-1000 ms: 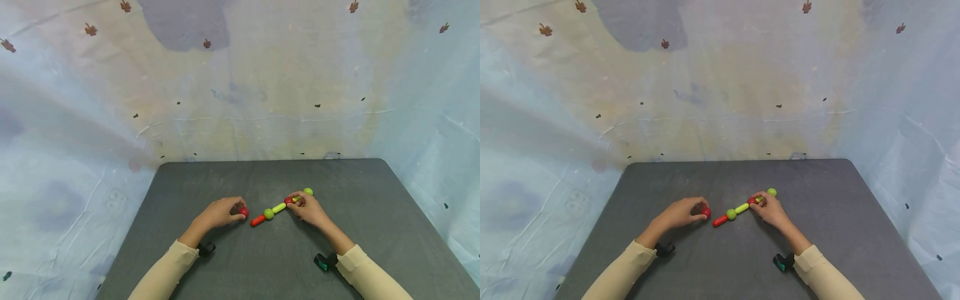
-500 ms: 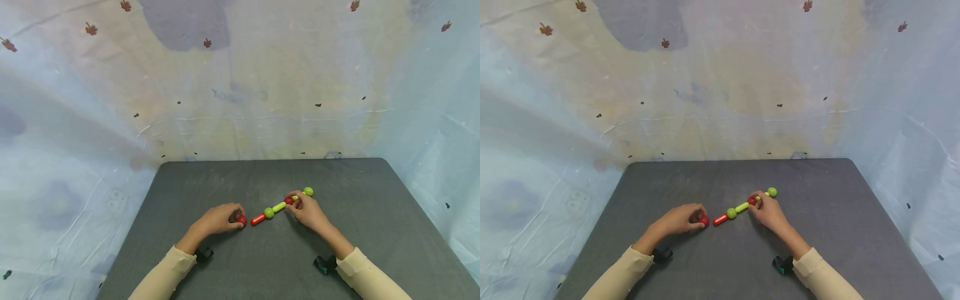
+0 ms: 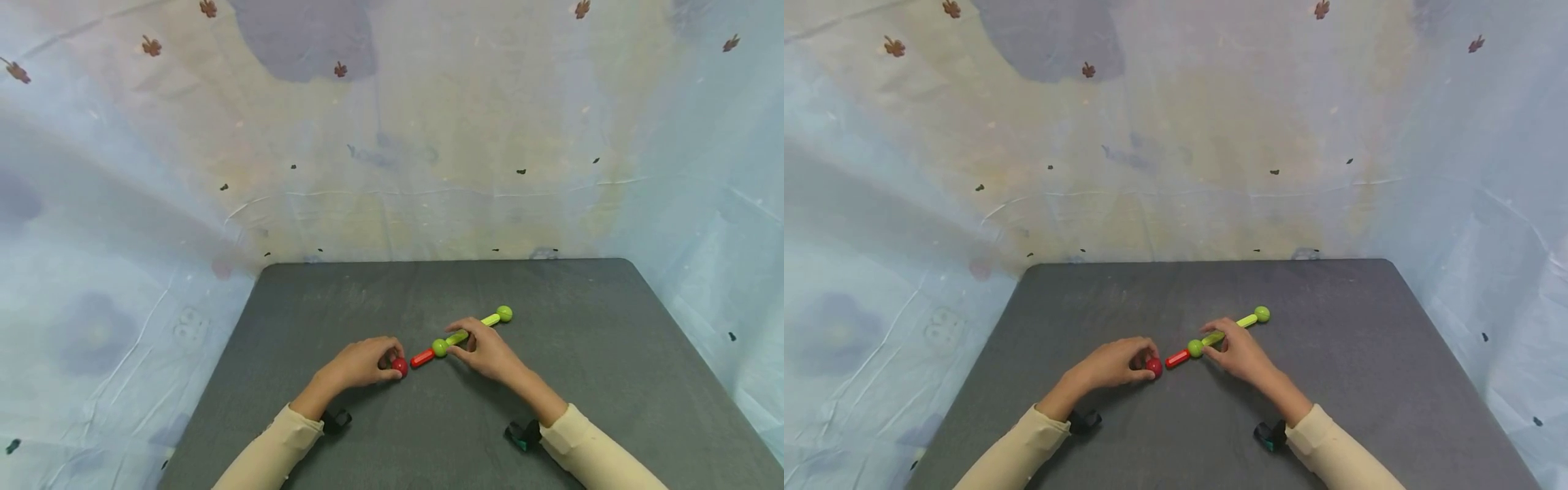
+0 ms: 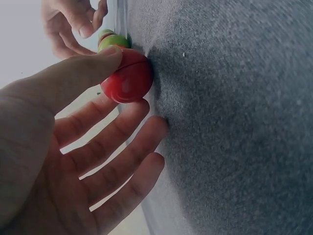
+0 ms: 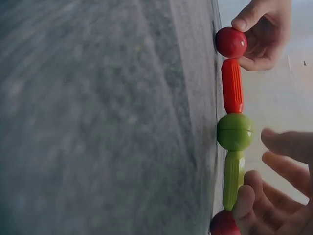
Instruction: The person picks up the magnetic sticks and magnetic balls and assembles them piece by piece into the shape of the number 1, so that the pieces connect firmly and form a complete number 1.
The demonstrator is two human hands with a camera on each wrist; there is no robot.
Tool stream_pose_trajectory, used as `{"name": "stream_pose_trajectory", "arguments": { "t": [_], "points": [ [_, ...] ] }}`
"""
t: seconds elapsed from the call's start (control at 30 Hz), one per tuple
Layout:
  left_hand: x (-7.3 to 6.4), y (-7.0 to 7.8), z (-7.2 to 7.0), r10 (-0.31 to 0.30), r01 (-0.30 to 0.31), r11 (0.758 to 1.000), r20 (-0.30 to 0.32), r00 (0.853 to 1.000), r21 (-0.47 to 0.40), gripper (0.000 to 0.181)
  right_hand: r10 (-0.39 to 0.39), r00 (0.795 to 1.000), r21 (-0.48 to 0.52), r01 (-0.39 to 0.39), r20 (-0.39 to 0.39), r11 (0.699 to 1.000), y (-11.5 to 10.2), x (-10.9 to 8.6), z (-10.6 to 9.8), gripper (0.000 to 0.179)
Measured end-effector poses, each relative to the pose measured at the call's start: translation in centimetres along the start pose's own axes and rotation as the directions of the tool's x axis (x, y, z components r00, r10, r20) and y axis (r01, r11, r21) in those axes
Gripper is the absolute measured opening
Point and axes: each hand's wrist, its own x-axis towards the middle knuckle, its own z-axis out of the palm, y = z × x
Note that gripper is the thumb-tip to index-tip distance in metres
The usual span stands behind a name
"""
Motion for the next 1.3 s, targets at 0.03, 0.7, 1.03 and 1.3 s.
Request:
{"name": "stream_pose_trajectory", "arguments": {
  "t": [0.03, 0.7, 1.03, 1.3],
  "points": [
    [0.0, 0.0, 0.0, 0.002, -0.002, 1.000, 0.001, 1.000, 0.000, 0.032, -0.004, 1.000, -0.008, 0.005, 0.021, 1.000, 0.0, 0.1, 0.2, 0.038],
    [0.6, 0.6, 0.6, 0.028, -0.028, 1.000, -0.010, 1.000, -0.013, 0.032, -0.055, 0.991, -0.009, 0.056, 0.122, 0.998, -0.3, 1.0, 1.4, 0.032],
    [0.5, 0.6, 0.7, 0.042, -0.041, 0.999, 0.013, 0.999, -0.034, 0.032, -0.055, 0.990, 0.008, 0.054, 0.130, 0.998, -0.4, 0.7, 1.4, 0.034],
    [0.3, 1.3, 0.9, 0.076, -0.076, 0.997, 0.009, 0.997, -0.031, 0.031, -0.061, 0.993, -0.010, 0.063, 0.100, 0.998, -0.5, 0.2, 1.0, 0.035]
  ]
}}
